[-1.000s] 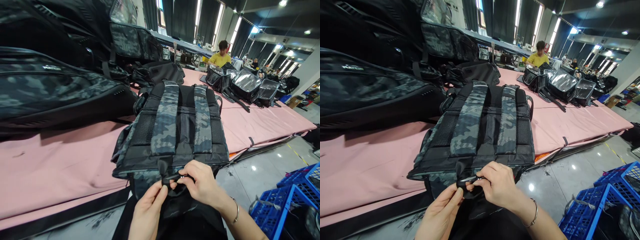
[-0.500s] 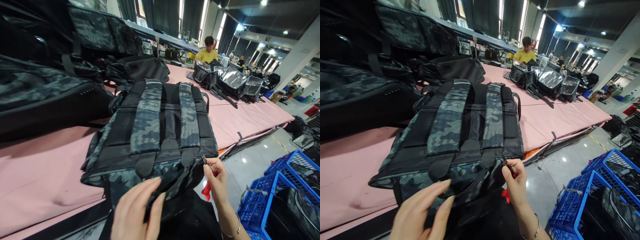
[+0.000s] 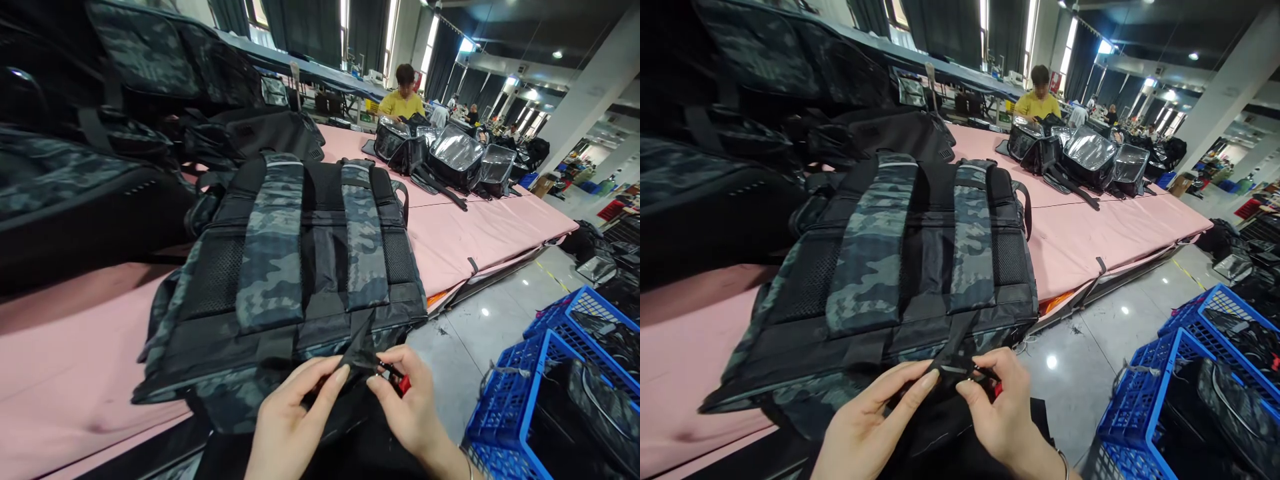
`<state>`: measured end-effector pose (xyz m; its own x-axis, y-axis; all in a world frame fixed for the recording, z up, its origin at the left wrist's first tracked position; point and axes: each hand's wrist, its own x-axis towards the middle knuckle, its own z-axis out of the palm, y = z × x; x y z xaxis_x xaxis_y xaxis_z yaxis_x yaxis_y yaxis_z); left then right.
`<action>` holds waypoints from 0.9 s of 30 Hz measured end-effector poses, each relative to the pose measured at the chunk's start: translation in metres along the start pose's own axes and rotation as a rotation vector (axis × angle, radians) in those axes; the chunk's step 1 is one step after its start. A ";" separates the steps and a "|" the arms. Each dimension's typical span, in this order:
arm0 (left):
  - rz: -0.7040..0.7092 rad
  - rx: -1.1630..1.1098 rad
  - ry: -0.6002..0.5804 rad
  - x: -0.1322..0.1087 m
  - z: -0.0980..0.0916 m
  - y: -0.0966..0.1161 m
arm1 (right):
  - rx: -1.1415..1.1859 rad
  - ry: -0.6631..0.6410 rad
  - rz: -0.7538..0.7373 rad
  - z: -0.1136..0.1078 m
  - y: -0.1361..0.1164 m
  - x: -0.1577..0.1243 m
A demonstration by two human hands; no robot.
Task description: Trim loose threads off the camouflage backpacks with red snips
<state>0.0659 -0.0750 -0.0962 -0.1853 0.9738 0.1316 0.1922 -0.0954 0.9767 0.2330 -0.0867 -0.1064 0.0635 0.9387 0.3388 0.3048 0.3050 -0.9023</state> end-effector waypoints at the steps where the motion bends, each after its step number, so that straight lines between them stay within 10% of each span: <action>1: 0.022 0.014 0.003 -0.001 0.000 -0.001 | -0.033 0.004 -0.014 0.000 -0.002 0.000; 27: 0.299 0.134 0.029 -0.003 0.005 -0.005 | 0.031 -0.052 0.116 -0.003 0.005 -0.002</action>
<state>0.0704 -0.0763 -0.1022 -0.1290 0.9004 0.4155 0.3672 -0.3459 0.8634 0.2367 -0.0876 -0.1105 0.0469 0.9748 0.2182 0.2688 0.1980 -0.9426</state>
